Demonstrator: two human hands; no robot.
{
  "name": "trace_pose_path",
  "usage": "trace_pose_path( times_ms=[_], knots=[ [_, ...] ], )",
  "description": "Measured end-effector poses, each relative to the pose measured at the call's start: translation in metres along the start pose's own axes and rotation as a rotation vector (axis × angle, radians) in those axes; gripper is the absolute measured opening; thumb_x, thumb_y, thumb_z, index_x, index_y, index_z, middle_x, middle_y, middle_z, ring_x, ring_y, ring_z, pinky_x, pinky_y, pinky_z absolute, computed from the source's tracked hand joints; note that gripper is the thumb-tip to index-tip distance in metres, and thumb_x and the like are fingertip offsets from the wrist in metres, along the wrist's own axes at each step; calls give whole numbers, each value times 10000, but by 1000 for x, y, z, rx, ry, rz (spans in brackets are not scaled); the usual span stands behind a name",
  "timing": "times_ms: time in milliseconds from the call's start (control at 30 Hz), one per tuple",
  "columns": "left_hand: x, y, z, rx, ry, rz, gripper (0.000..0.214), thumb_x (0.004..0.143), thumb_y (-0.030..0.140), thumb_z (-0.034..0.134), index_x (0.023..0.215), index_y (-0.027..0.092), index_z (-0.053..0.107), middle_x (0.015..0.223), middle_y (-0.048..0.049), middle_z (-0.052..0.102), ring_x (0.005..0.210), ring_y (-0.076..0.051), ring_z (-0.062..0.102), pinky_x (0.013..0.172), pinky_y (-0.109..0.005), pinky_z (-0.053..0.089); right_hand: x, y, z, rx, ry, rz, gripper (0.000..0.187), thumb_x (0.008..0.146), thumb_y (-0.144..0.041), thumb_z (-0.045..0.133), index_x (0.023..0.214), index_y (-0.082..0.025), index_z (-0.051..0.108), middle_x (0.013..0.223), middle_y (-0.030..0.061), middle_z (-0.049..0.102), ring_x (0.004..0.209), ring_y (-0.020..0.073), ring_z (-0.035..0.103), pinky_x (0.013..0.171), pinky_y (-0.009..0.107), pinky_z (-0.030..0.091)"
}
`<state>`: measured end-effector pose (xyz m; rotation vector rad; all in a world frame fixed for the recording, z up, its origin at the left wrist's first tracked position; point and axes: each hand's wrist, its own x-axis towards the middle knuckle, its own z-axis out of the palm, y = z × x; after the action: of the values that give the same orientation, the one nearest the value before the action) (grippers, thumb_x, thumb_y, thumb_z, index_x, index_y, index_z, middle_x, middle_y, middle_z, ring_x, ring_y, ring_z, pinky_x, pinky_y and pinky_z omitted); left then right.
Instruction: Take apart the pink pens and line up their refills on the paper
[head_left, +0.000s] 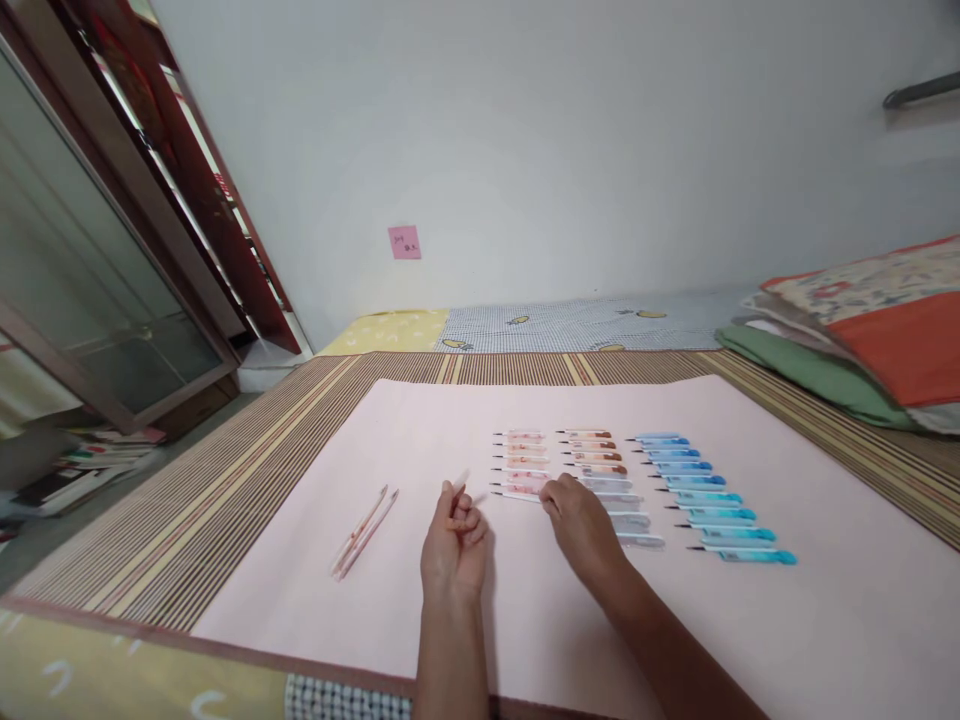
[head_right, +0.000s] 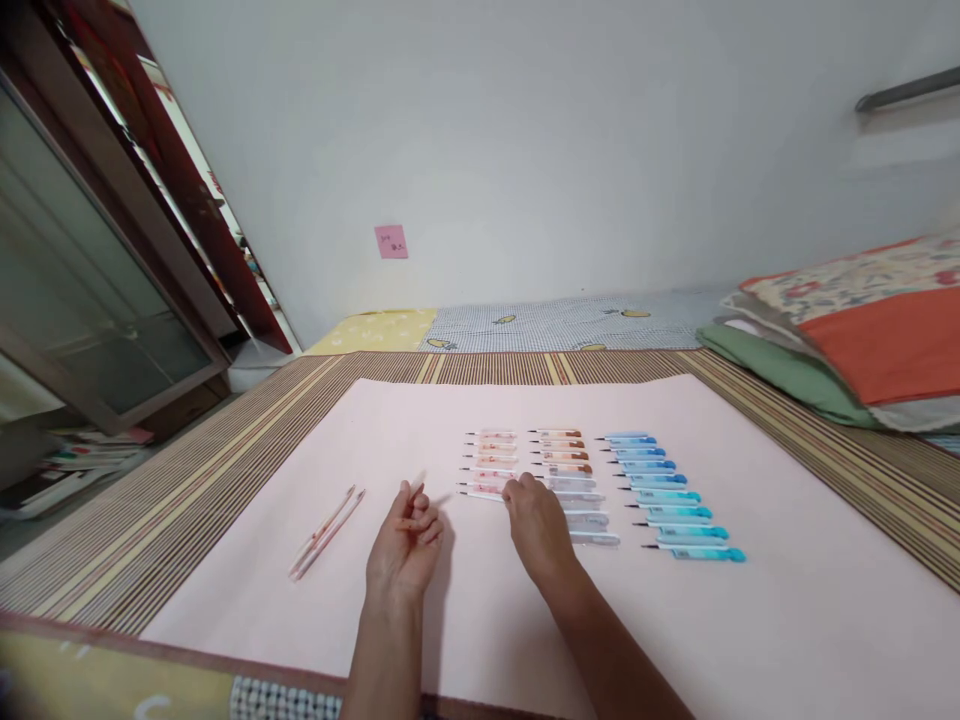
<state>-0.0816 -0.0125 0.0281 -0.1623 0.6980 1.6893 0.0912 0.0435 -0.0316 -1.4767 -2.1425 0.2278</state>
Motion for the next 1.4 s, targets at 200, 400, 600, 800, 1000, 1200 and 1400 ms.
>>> trace_pose_path(
  times_ms=[200,400,600,800,1000,1200,1400],
  knots=[
    [1,2,-4,-2,-18,15,306,1051,260,529,788,123,602,585,57,494,369,-8,329,331,-127,226,0,0,-1,-9,-1,5,214,922,-70,498,791,-206,599,900,48,637,792,179,570,715,289,345],
    [1,3,-6,5,-15,17,299,1055,262,522,809,118,612,579,55,501,382,-13,342,336,-127,227,0,3,-17,-211,-5,99,267,911,-7,466,811,-194,627,808,62,664,812,219,568,706,335,276],
    [0,3,-4,4,0,8,317,1057,259,518,786,118,603,574,58,491,366,-8,326,330,-128,226,-2,-2,-21,-203,-68,134,165,907,-72,582,808,-201,613,831,58,694,840,225,584,713,327,276],
    [3,2,-7,-3,-35,10,316,1051,267,529,784,119,610,597,50,499,383,-13,356,337,-126,242,-1,-7,-16,-214,-76,120,158,918,-92,605,807,-206,610,840,58,705,854,231,596,721,330,285],
    [3,2,-7,-2,-25,5,318,1051,264,526,780,121,611,595,55,484,372,-11,330,328,-131,228,-1,-7,-14,-194,-67,110,163,913,-80,594,811,-206,617,840,55,708,860,229,598,732,331,291],
    [0,2,-5,-28,-23,-15,308,1050,272,532,793,121,609,589,60,484,370,-11,347,322,-123,235,-1,-6,-12,-175,-67,114,152,916,-85,595,826,-203,626,843,52,712,855,230,601,739,331,294],
    [1,2,-7,-22,-24,0,299,1047,252,537,790,120,611,593,53,496,379,-14,360,328,-125,245,-2,-7,-14,-167,-75,118,161,923,-87,580,818,-205,613,844,49,713,834,223,611,732,329,290]
  ],
)
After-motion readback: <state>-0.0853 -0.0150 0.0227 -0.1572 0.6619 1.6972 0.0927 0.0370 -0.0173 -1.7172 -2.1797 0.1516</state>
